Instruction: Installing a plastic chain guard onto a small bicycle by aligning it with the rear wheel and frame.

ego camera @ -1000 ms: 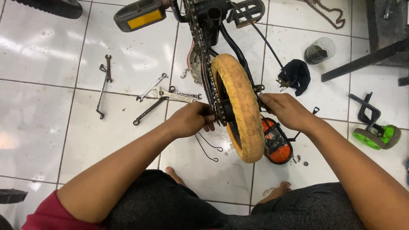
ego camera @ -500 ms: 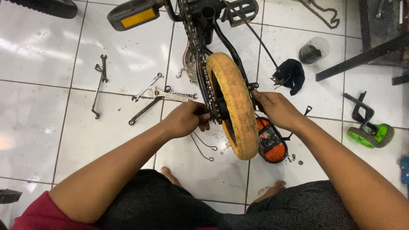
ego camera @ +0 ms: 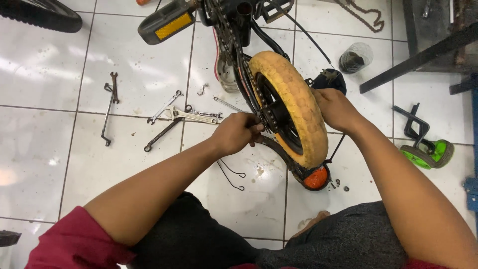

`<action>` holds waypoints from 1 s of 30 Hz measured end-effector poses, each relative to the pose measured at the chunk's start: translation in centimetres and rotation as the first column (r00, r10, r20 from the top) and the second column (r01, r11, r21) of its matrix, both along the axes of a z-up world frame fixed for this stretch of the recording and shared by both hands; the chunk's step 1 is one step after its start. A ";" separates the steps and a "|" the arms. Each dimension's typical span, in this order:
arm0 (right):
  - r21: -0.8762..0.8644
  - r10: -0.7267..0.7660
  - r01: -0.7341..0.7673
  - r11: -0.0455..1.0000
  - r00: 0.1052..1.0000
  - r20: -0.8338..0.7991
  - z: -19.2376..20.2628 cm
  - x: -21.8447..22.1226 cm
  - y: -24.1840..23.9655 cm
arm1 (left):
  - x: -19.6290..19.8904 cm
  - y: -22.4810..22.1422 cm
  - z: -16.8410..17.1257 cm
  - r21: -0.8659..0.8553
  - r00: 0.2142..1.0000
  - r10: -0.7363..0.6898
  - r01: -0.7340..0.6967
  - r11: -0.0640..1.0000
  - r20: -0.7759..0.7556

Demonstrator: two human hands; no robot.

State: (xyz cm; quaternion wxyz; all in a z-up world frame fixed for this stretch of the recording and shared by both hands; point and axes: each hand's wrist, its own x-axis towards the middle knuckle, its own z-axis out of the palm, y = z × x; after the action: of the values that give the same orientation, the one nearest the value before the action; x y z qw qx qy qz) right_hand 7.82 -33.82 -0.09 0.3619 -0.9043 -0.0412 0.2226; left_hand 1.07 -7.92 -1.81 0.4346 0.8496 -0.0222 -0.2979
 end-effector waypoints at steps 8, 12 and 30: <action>-0.015 0.051 -0.051 0.999 0.999 0.013 -0.1 1.1 -0.6 | 0.9 -0.3 -1.2 -0.046 1.000 -0.003 0.003 0.999 -0.005; -0.154 0.119 -0.120 0.981 0.993 -0.018 1.9 1.0 0.6 | 0.5 -0.2 -0.4 -0.051 0.999 0.012 -0.015 0.999 -0.050; -0.552 0.390 -0.267 0.790 0.913 0.117 1.5 3.6 0.4 | -0.5 -4.5 2.9 0.464 0.996 -0.044 0.073 0.883 -0.072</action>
State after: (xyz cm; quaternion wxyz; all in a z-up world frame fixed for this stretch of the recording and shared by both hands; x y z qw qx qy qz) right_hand 11.38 -33.45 1.37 0.0498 -0.9661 -0.1771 0.1813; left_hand 0.57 -12.40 1.05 0.2092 0.9188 0.0375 -0.3327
